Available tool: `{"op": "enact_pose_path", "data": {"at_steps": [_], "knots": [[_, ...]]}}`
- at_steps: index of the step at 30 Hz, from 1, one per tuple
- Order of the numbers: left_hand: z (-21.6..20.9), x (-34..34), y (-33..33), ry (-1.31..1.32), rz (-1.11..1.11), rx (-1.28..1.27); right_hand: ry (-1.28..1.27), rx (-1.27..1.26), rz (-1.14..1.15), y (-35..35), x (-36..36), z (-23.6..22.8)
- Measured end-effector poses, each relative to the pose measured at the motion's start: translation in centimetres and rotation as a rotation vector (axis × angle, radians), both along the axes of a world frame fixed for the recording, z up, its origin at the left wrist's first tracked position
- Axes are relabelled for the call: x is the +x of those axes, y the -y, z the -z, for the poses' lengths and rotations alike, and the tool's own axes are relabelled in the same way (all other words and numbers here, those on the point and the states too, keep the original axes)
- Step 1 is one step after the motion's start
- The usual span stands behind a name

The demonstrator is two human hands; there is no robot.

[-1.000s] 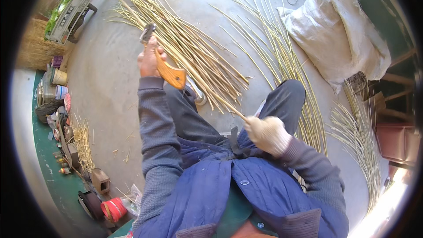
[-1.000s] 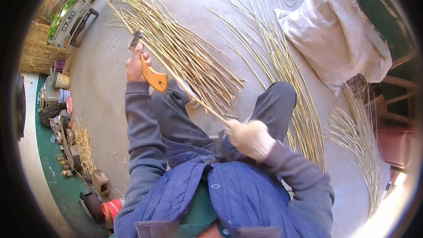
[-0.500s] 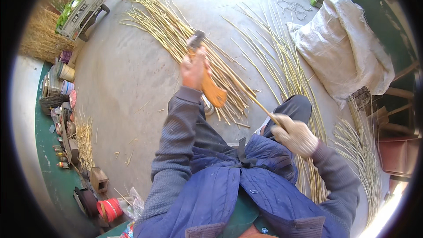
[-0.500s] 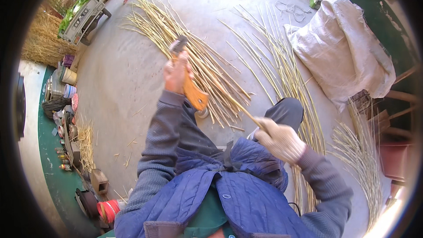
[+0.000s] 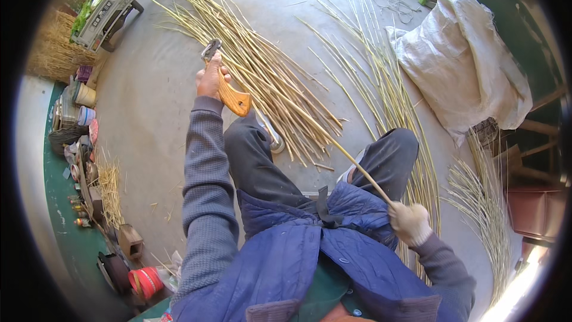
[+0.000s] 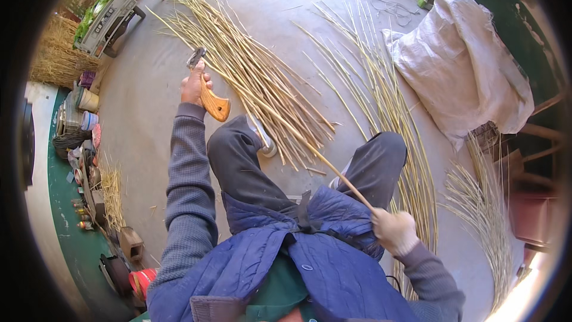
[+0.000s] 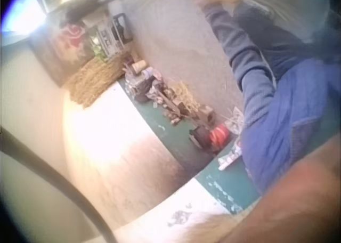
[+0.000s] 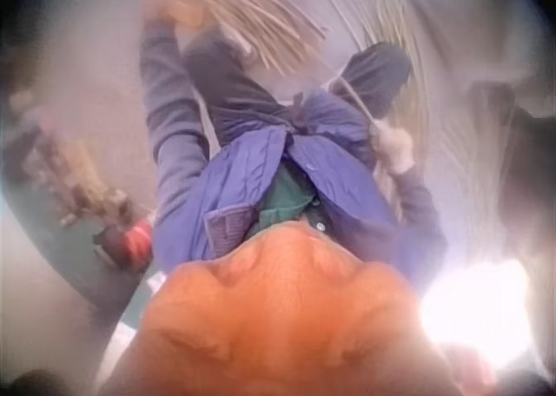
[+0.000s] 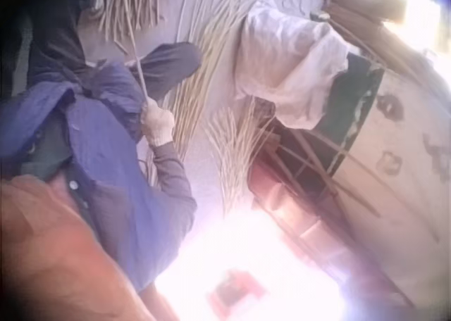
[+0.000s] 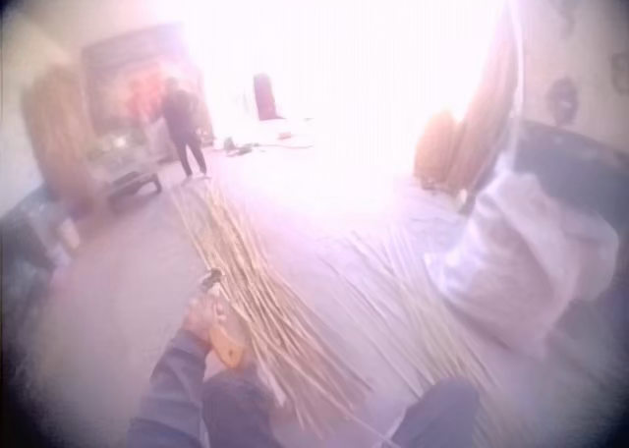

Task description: The person sits on the floor and uses pruning shears to trim the ends of thin wooden sticks. They pick up sticks one at a time, cut the ends, and place the trimmed sticks into a pile on the floor.

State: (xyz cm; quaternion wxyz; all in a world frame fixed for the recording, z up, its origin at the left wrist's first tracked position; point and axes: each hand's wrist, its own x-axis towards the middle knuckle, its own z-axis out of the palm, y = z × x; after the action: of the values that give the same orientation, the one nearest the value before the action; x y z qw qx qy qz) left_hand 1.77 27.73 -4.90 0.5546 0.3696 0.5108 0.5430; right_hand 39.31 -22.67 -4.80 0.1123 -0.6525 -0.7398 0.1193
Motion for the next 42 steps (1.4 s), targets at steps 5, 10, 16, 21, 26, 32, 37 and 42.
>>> {"op": "enact_pose_path", "data": {"at_steps": [5,10,16,21,26,32,37,42], "knots": [[0.7,1.6,1.5,-0.026,0.087,0.01,-0.025,-0.548,0.229,3.3,4.0,-1.1],[1.2,9.5,8.3,0.045,0.26,-0.01,-0.717,-0.503,0.438,-8.5,-0.5,-5.7],[2.1,15.0,13.8,0.123,0.339,-0.054,-0.479,-0.193,0.223,-21.5,-5.3,-2.6],[2.6,9.1,7.0,-0.016,0.17,-0.042,0.048,0.089,-0.107,-13.5,-3.6,0.7],[2.1,4.0,0.8,0.022,0.104,0.004,-0.024,-0.356,0.03,-2.3,0.3,-2.4],[2.2,11.6,6.5,-0.016,0.268,-0.039,-0.542,-0.436,0.449,-5.7,-1.5,-4.8],[3.7,17.0,12.7,0.148,0.42,-0.135,-0.566,-0.111,0.271,-12.8,-2.2,-1.1],[4.4,11.3,5.5,-0.094,0.153,-0.099,-0.064,0.036,0.173,-5.2,-0.5,-0.7]]}}
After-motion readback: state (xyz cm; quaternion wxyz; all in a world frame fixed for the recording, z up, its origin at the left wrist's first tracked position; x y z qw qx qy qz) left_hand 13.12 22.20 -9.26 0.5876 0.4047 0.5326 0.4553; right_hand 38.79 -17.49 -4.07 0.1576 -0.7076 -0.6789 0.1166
